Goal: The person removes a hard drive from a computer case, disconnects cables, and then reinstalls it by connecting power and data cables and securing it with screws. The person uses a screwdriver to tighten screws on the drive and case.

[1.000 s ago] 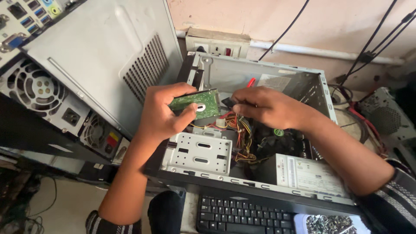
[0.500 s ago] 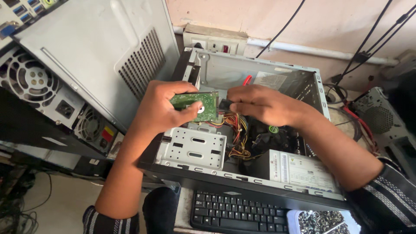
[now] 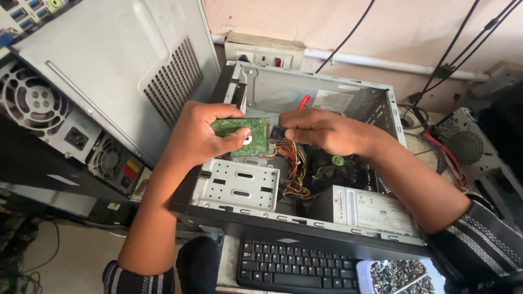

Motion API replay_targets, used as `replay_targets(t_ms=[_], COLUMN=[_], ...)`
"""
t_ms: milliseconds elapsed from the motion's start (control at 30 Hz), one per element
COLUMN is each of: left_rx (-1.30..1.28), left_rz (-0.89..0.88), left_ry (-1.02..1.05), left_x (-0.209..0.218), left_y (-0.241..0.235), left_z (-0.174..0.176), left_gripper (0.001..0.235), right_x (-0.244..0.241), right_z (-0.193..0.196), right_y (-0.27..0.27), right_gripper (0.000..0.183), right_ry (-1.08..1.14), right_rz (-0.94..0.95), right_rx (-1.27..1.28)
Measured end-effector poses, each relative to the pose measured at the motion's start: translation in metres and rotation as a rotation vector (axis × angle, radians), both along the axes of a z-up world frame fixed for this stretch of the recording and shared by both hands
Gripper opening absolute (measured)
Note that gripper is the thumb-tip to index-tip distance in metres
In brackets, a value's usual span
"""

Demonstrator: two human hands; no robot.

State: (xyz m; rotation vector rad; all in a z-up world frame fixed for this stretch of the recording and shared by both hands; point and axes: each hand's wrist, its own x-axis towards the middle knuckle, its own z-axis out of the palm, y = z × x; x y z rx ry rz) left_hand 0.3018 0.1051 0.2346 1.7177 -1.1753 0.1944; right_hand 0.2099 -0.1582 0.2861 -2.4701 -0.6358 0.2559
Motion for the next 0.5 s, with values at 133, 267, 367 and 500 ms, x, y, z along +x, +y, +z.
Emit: replay_targets(t_ms=[133,267,367,500], left_rx=[-0.009,-0.007,0.007,0.026], left_rz=[-0.023,-0.031,-0.004,0.017], left_ry=[0.062,0.081,0.049,0.047], left_x=[0.0001,0.0005,0.0004,-0.0003], left_y=[0.0003,0.0008,0.0005,-0.0004], left_z=[-0.0022,-0.0028,-0.0023,-0.0021], left_gripper=[0.029,0.032,0.034,0.033], right_x=[-0.0001,-0.0017,-0.0024,-0.0030], right_z=[0.0000,-0.0008,-0.0002,-0.0010], right_y=[0.0002,0.0017,0.0024,0.0019], right_gripper=[0.037,0.037,0.036,0.034], right_ry=[0.022,0.014,-0.018,-0.040], right_rz=[0.016,0.014,0.013,0.002], right_rx=[-0.012,0.022,0.017,0.005])
